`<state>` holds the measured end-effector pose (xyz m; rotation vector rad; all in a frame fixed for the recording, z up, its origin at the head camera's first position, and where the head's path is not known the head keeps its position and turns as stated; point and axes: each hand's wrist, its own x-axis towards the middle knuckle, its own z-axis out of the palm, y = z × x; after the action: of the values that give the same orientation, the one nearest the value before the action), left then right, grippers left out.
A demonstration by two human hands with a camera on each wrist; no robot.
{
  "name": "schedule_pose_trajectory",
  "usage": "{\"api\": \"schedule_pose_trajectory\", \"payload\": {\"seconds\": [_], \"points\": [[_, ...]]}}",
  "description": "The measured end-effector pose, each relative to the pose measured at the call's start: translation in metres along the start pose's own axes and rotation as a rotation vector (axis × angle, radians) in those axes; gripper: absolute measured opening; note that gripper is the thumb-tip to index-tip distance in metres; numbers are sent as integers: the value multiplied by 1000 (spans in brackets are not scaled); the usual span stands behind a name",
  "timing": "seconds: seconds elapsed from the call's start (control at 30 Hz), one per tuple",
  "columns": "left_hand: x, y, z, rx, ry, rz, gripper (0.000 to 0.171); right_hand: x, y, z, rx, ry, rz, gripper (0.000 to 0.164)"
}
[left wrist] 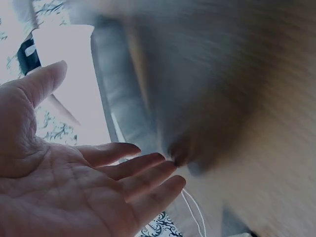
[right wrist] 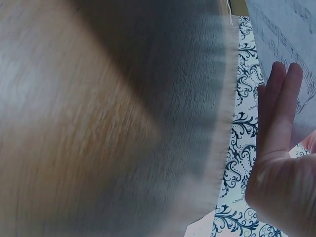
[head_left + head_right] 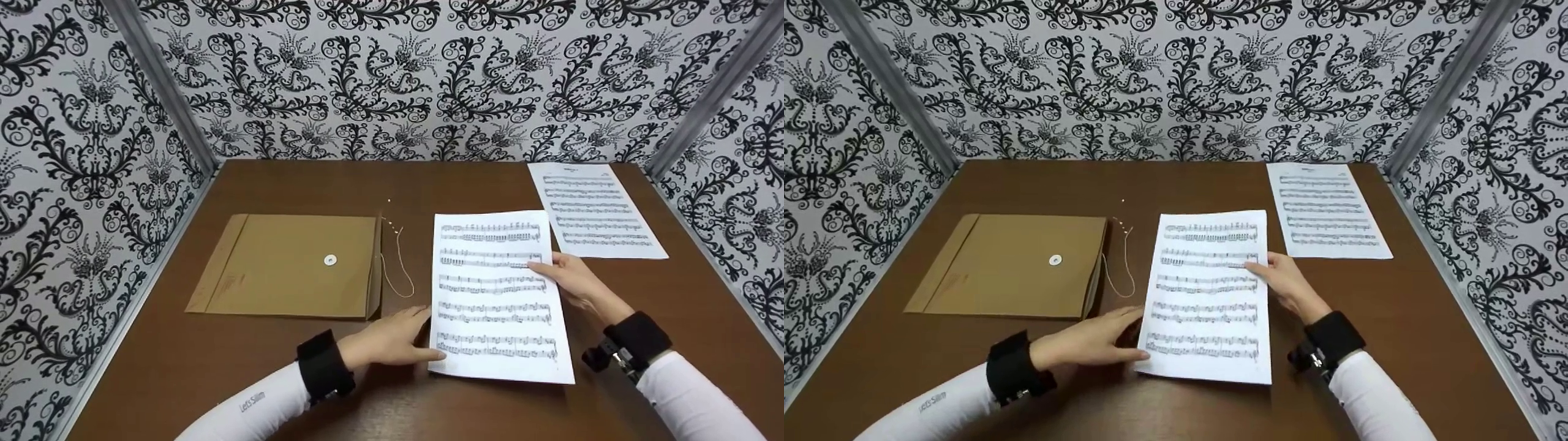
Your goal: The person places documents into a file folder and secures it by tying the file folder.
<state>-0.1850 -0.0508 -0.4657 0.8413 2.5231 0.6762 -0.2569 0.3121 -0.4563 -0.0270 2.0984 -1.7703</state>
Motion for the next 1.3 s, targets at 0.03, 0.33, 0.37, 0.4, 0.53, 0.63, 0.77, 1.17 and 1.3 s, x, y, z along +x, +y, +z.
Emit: {"api": "schedule_pose_trajectory", "payload": {"seconds": [0.03,0.33,0.37,0.4,0.53,0.63,0.77,1.17,1.3], "points": [[1,-1,-1,-44,2,29,79,0,0,0,-3,1,-1,54],[5,-8,-5,-355,-14,100,76,-2,3,4,5,55,-1,57],[5,-9,-5,-381,-9,91,78,-2,3,5,11,63,0,57],[4,-9,-4,-408,-4,87,79,-2,2,6,8,75,2,57],[3,-11,-2,-513,7,126,82,-4,1,10,38,116,9,57],[3,-14,-1,-591,4,147,80,-4,1,13,89,131,9,57],[1,-17,-1,-692,2,139,76,-6,1,16,148,134,5,54],[1,-26,-7,-856,-6,134,71,-9,0,24,202,151,-10,56],[1,-30,-11,-918,-5,104,67,-10,-1,27,212,156,-17,55]]}}
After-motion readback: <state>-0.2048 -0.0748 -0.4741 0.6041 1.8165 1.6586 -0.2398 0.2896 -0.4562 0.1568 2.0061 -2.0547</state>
